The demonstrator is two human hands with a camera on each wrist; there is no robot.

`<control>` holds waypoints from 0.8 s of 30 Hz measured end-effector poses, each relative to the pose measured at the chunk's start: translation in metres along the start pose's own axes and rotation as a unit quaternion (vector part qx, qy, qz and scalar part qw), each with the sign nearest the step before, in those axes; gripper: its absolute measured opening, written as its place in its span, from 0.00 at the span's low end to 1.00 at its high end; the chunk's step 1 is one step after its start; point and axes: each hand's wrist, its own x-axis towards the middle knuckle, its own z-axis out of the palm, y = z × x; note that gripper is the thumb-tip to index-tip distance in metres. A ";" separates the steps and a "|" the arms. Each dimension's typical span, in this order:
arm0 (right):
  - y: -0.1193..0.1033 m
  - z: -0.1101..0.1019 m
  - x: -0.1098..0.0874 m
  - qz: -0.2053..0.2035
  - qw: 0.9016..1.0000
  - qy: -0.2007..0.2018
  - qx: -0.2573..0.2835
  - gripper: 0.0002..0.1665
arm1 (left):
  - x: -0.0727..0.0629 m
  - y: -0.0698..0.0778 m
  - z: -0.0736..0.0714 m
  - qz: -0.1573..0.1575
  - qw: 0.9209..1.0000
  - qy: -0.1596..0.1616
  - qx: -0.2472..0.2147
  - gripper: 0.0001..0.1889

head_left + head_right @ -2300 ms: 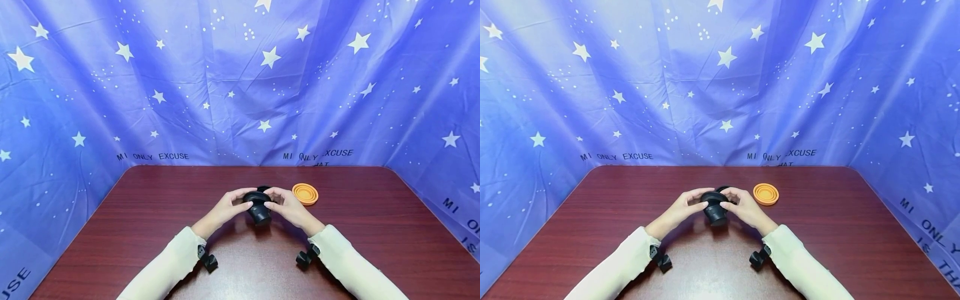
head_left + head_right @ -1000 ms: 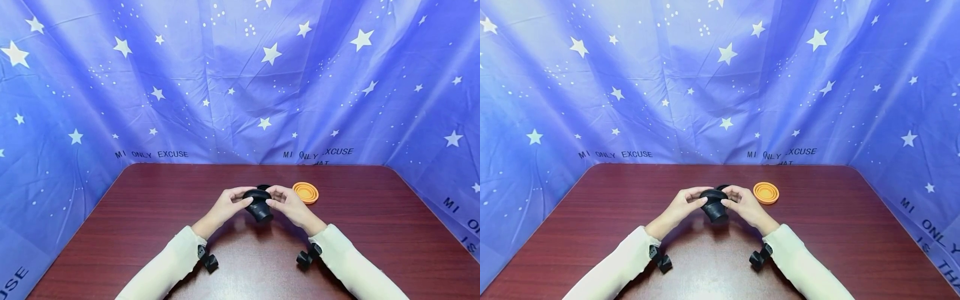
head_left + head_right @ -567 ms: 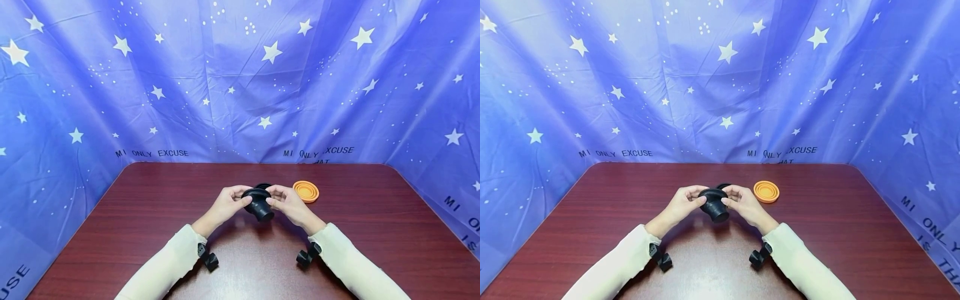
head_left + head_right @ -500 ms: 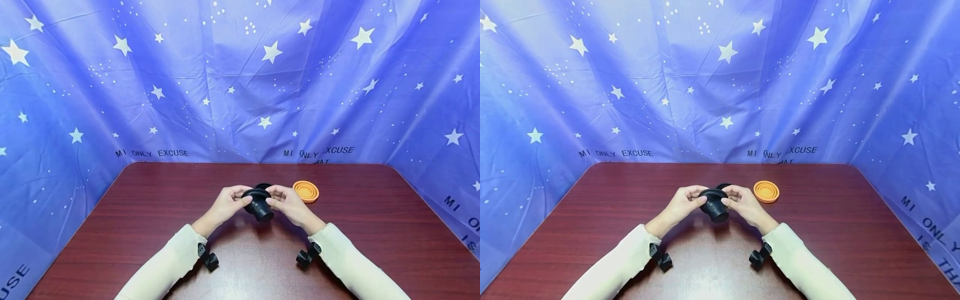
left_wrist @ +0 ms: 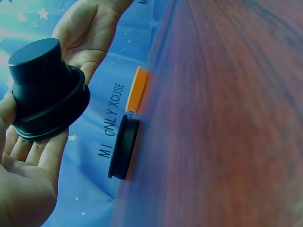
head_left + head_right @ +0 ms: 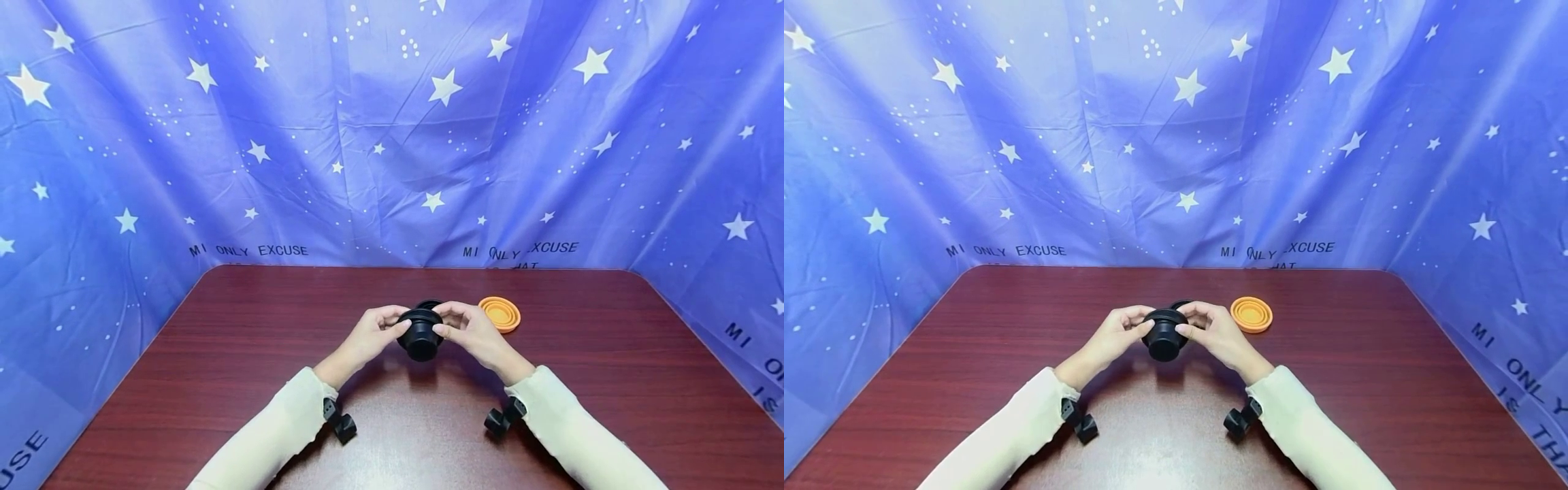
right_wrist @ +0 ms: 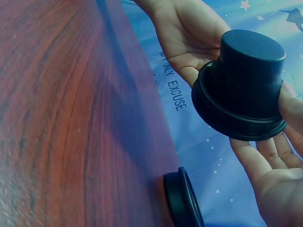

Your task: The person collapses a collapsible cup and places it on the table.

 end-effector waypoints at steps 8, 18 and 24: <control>-0.001 0.000 0.000 0.017 1.000 0.012 -0.016 0.17 | -0.003 0.008 -0.004 -0.007 0.999 -0.026 -0.042 0.15; 0.001 0.003 -0.001 0.046 0.998 -0.030 0.030 0.17 | -0.003 0.011 -0.002 -0.018 0.999 -0.028 -0.029 0.15; 0.001 0.004 -0.001 0.039 0.998 -0.029 0.025 0.15 | -0.003 0.011 0.001 -0.021 0.999 -0.026 -0.027 0.15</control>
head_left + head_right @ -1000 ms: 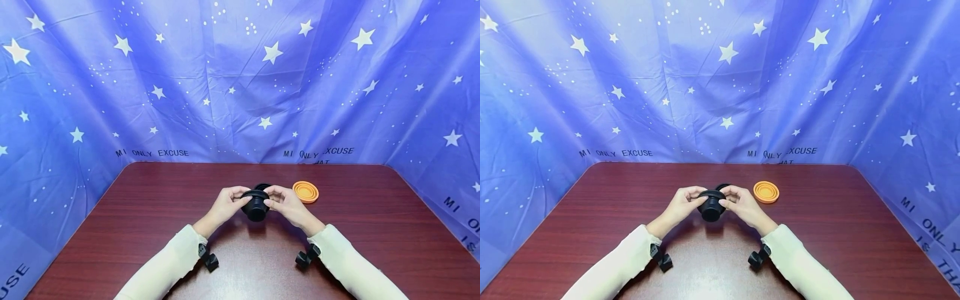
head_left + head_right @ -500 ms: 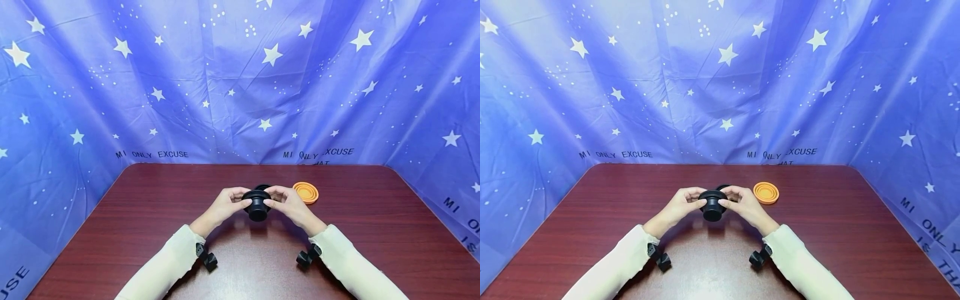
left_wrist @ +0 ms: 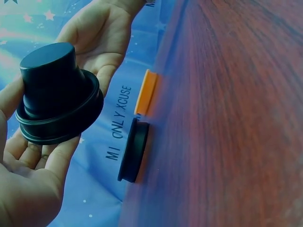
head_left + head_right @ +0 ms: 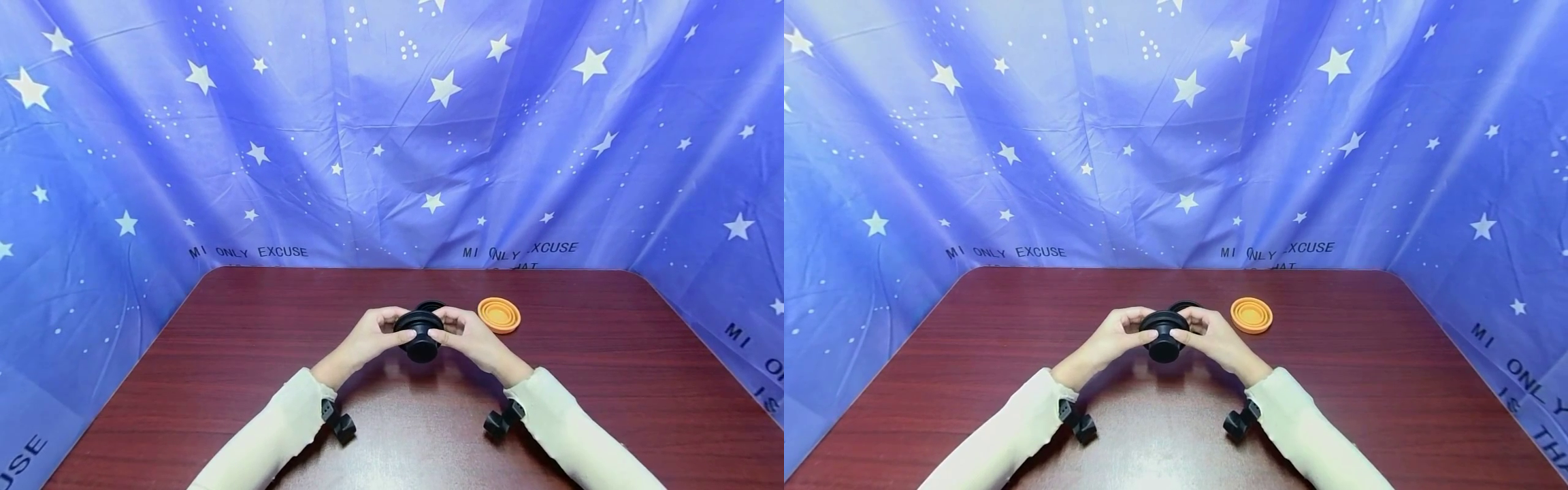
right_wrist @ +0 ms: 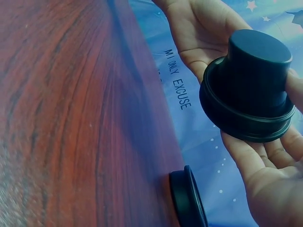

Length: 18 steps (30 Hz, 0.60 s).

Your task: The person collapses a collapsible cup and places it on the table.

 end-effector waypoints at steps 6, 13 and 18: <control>0.001 0.000 0.000 -0.021 0.999 0.003 -0.028 0.14 | 0.000 0.000 0.002 0.010 1.000 0.002 0.004 0.14; 0.002 0.002 0.000 -0.040 0.995 0.029 -0.091 0.10 | 0.001 -0.003 0.001 0.020 1.000 0.010 0.021 0.13; 0.004 0.004 0.001 -0.057 0.992 0.040 -0.107 0.10 | 0.002 -0.007 -0.001 0.025 0.999 0.018 0.036 0.13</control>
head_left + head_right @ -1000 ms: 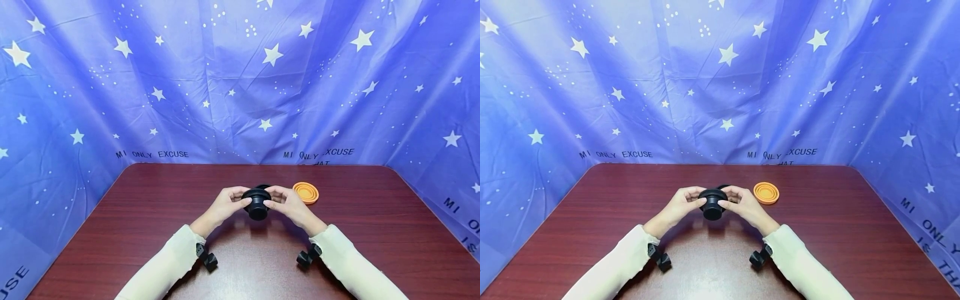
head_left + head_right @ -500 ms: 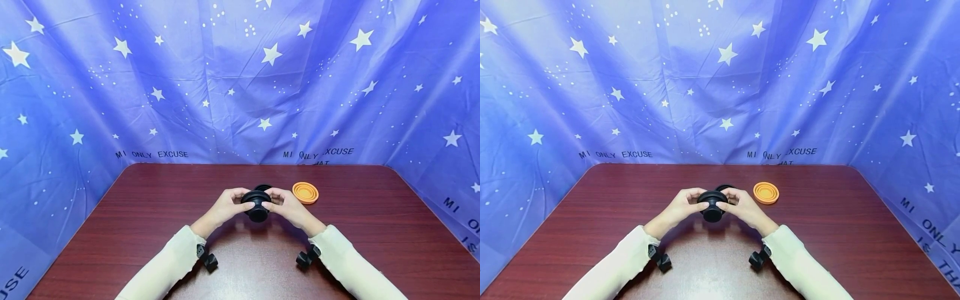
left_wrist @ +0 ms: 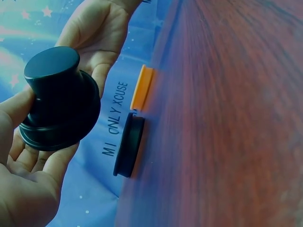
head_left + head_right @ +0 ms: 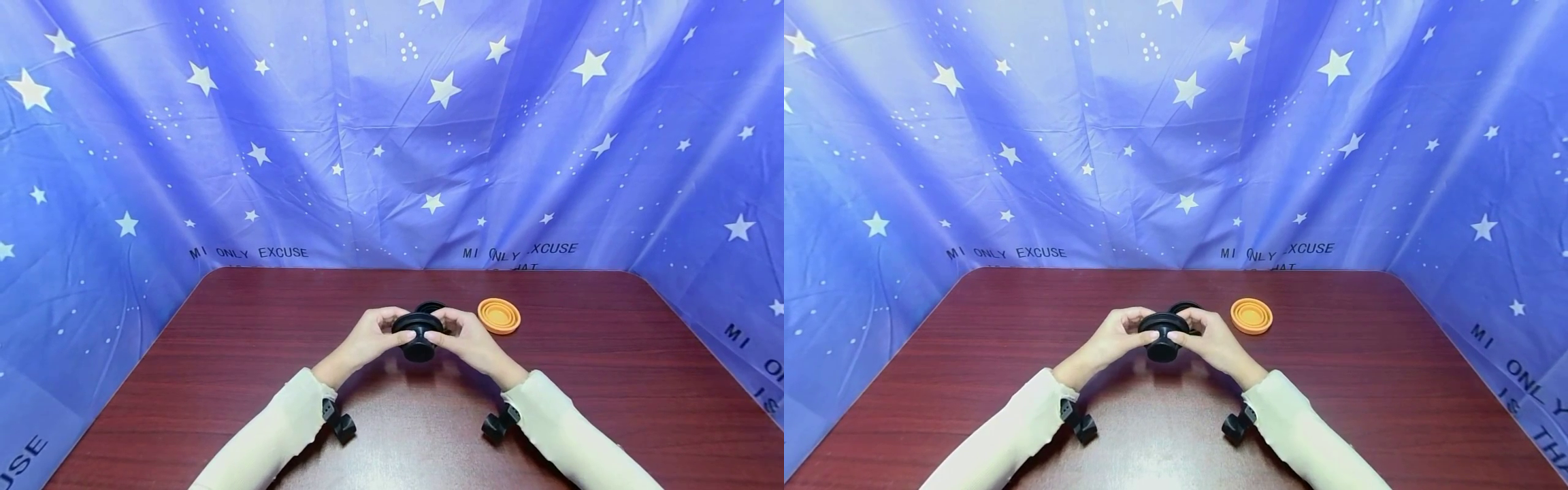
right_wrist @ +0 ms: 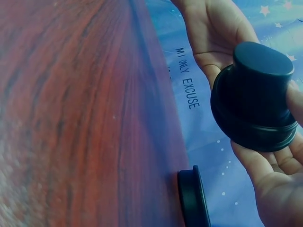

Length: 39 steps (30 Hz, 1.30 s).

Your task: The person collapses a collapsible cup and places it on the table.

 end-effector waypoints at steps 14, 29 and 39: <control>0.002 0.001 0.000 0.003 1.000 -0.002 -0.017 0.08 | 0.000 -0.003 0.000 -0.003 1.000 0.008 0.025 0.12; -0.002 -0.003 0.002 -0.001 0.996 0.085 0.034 0.14 | -0.002 0.004 0.002 0.002 0.995 0.064 -0.081 0.20; -0.002 0.002 0.002 0.011 0.995 0.099 0.026 0.14 | -0.001 0.000 0.005 0.021 0.996 0.089 -0.022 0.18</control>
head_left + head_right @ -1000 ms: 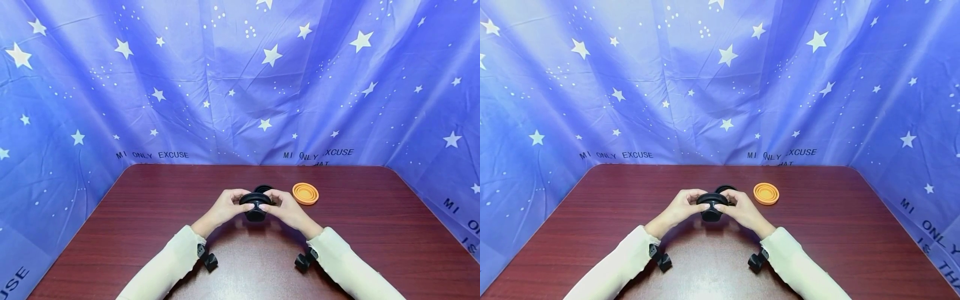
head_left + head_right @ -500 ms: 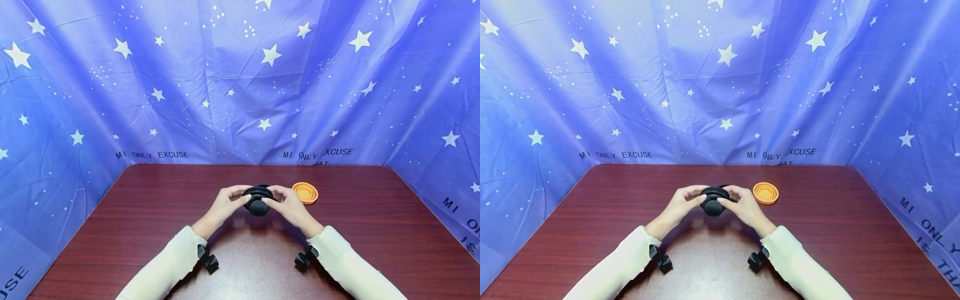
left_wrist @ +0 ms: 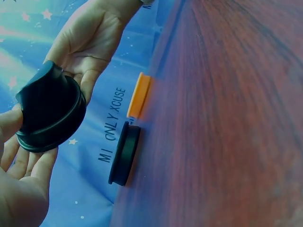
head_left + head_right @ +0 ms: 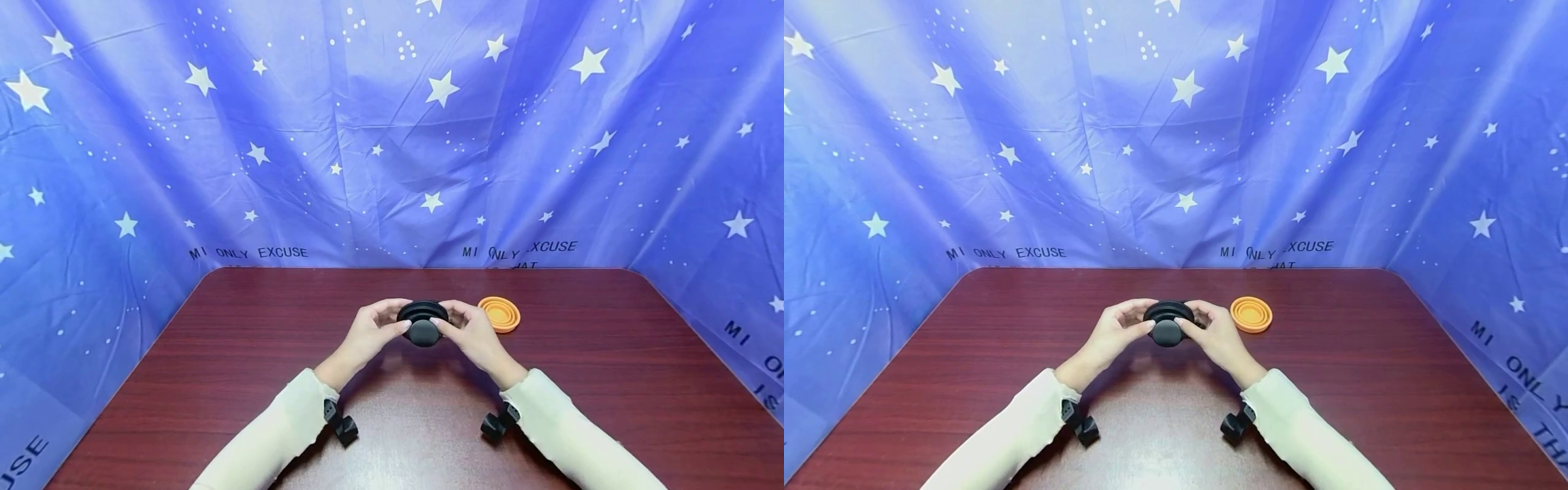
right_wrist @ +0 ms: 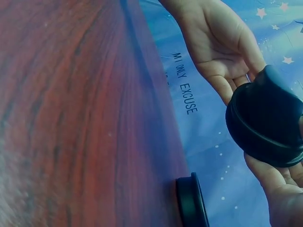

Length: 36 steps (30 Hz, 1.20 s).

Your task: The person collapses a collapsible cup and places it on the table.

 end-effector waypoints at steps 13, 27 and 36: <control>0.005 0.000 -0.002 0.036 0.998 -0.051 0.022 0.16 | -0.003 0.026 0.000 -0.008 0.996 -0.001 0.086 0.17; 0.003 0.002 -0.003 0.005 0.995 -0.095 -0.019 0.17 | -0.001 0.014 0.001 0.013 0.997 -0.014 0.076 0.18; -0.002 0.003 -0.003 0.014 0.989 -0.093 0.118 0.16 | 0.000 0.011 -0.004 -0.020 0.996 -0.079 -0.033 0.20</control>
